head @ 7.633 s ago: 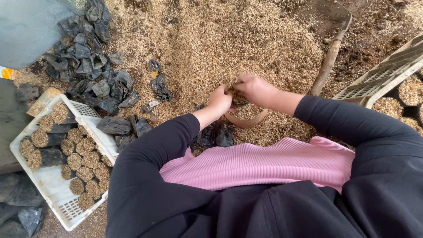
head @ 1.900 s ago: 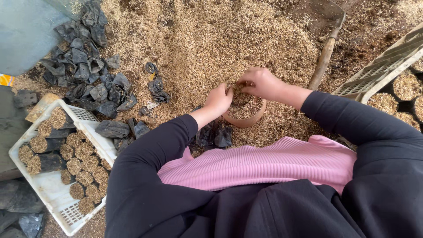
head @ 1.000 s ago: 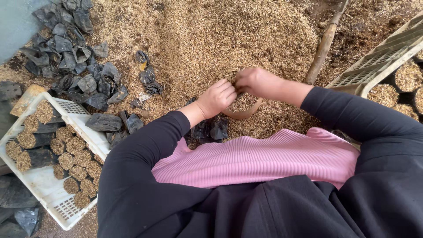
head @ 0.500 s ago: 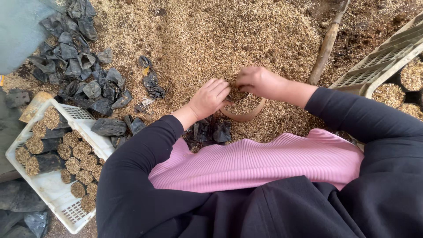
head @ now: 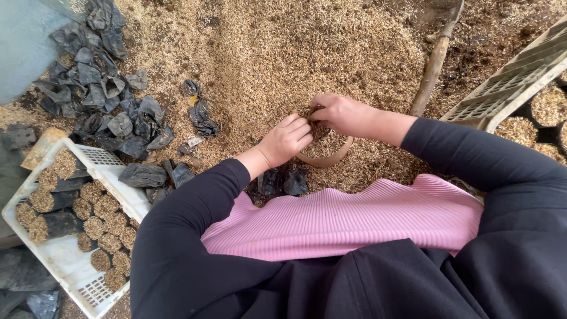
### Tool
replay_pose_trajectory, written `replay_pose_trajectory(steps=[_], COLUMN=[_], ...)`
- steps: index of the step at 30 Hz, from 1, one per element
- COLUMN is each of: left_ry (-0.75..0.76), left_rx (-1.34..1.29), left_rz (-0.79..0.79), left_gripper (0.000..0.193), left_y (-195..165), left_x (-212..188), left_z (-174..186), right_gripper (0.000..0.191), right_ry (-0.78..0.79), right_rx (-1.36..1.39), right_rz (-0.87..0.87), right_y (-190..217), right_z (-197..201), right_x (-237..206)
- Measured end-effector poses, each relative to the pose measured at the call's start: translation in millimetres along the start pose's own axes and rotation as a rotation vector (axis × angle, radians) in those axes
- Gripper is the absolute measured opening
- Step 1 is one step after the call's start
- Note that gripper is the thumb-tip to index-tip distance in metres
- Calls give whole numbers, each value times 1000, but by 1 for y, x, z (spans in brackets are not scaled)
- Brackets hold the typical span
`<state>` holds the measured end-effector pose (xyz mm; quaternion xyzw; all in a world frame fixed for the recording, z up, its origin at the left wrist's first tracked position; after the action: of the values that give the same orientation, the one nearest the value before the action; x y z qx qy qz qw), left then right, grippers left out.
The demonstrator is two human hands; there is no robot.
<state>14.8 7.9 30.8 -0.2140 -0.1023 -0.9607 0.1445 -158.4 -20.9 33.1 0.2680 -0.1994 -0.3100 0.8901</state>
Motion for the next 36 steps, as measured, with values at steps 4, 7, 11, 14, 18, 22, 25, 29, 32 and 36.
replay_pose_trajectory(steps=[4, 7, 11, 14, 18, 22, 25, 29, 32, 36], left_ry=[17, 27, 88, 53, 57, 343, 537, 378, 374, 422], left_rx=[-57, -60, -35, -62, -180, -501, -589, -316, -290, -269], left_rz=[10, 21, 1, 23, 384, 1054, 1224, 1123, 1165, 1085], left_gripper=[8, 6, 4, 9, 23, 50, 65, 56, 49, 46], left_y=[0, 0, 0, 1, 12, 25, 25, 28, 27, 29], left_x=[2, 6, 12, 11, 4, -12, -24, -30, -31, -14], left_z=[-5, -9, -5, 7, 8, -39, -72, -79, -76, -67], right_gripper=[20, 22, 25, 12, 23, 53, 48, 39, 34, 27], right_ry=[-5, -7, 94, 95, -65, 176, 143, -9, -98, -103], right_rx=[7, -163, -97, 190, 271, 526, 628, 608, 360, 425], right_rz=[-95, 43, -24, -205, -455, -948, -1011, -944, -784, -860], right_y=[3, 10, -8, -30, -35, -28, -26, -31, -26, -24], right_z=[-14, -25, -22, 0, 17, -15, -38, -55, -53, -39], right_x=[-16, -20, -10, -6, -11, -16, -12, -14, -10, -9])
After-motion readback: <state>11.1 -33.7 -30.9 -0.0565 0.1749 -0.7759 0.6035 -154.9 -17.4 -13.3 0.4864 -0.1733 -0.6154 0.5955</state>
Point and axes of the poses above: each hand's wrist, its own x-axis towards the middle knuckle, its own z-axis out of the back of the hand, y = z × x, the point moved 4 cm from there along x, towards the middle knuckle, and after that the axes turned 9 degrees about x, right-handed, at the moved point
